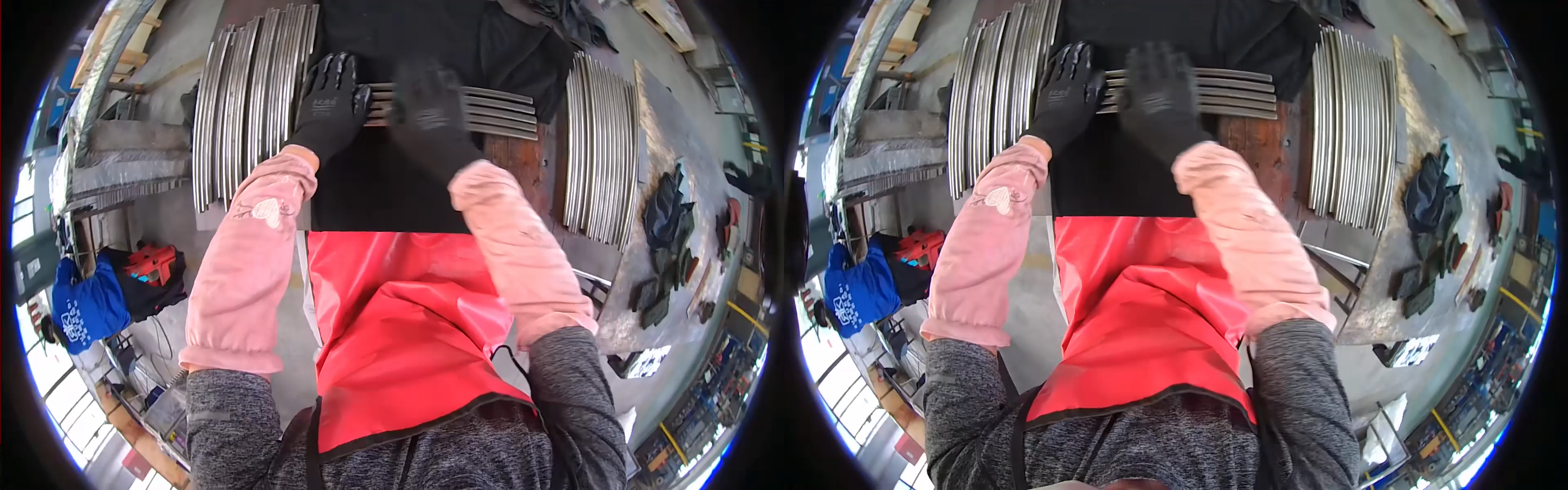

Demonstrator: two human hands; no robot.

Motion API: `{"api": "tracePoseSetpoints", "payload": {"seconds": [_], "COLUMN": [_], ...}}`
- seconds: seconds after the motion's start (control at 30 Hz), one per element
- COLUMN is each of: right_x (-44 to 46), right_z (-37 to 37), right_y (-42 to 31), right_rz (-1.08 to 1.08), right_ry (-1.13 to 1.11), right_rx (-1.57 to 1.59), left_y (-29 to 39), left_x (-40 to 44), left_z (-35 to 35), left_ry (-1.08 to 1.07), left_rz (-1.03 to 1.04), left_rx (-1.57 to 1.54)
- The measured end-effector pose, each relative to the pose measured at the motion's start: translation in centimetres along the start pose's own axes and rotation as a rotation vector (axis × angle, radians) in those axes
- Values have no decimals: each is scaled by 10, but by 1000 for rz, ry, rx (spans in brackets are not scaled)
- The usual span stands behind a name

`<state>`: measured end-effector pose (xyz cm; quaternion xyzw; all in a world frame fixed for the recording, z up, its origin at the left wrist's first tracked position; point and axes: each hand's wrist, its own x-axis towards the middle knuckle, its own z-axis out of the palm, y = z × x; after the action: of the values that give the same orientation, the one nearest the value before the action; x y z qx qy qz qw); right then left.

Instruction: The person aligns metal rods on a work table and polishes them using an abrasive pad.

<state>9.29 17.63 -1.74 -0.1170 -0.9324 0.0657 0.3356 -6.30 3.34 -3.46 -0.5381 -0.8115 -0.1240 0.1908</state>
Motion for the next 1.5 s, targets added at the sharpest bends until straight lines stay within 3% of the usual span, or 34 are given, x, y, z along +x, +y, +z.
{"api": "tracePoseSetpoints", "payload": {"seconds": [0.1, 0.17, 0.23, 0.33, 0.4, 0.43, 0.53, 0.57, 0.6, 0.67, 0.73, 0.77, 0.83, 0.9, 1.0, 1.07, 1.1, 1.17, 1.23, 1.27, 1.33, 1.4, 1.5], "right_x": [7, -12, -24, -18, -9, 3, 14, 13, 16, 1, -30, -25, 12, 17, 17, -7, -10, -29, -11, 8, 21, 25, 4], "right_z": [-3, -32, -71, -77, -27, -6, -2, -7, -24, -74, -68, -66, -48, 10, 11, -25, -51, -60, -47, -47, 9, 14, -26], "right_y": [-7, 41, 93, 75, 43, 14, 0, 16, 41, 99, 131, 115, 54, 7, 25, 89, 117, 130, 94, 62, 19, -2, 51], "right_rz": [-89, -89, 12, 110, -8, -22, -94, -110, 29, 168, -193, -190, 99, -70, -222, -162, 68, -184, -92, -6, -92, -143, -123], "right_ry": [70, -42, -141, -84, -176, -42, 19, -10, -336, -566, -19, -27, -454, 78, 124, -194, -479, 71, -8, -296, -29, 143, -22], "right_rx": [55, 81, -99, -148, -2, 20, -66, -63, -42, -12, -492, -488, -185, -120, -125, -121, -84, -439, -298, -99, -117, -179, -165], "left_y": [-4, -1, 5, 2, -8, -11, -2, 1, 0, -6, -14, -14, -19, -15, -8, -3, 0, 4, 3, -1, 0, -10, -24], "left_x": [7, 3, 0, 6, 10, 11, 25, 28, 28, 22, 15, 13, 21, 24, 28, 34, 36, 33, 28, 29, 32, 30, 27], "left_z": [-4, 3, 7, 1, 1, 2, 11, 12, 13, 17, 37, 52, 65, 48, 19, 20, 23, 27, 30, 31, 34, 46, 70], "left_ry": [23, 44, 37, 34, 15, -6, -27, -7, 10, 29, 34, 37, 65, 26, -92, -98, -115, -160, -146, -124, -80, -42, 68], "left_rz": [15, 10, -22, -42, -29, -22, -14, -27, -47, -87, -117, -116, -100, -101, -133, -166, -184, -217, -227, -230, -223, -182, -121], "left_rx": [23, 10, -12, 5, 38, 62, 89, 68, 51, 27, 52, 72, 129, 123, 74, 110, 152, 238, 211, 191, 139, 140, 149]}}
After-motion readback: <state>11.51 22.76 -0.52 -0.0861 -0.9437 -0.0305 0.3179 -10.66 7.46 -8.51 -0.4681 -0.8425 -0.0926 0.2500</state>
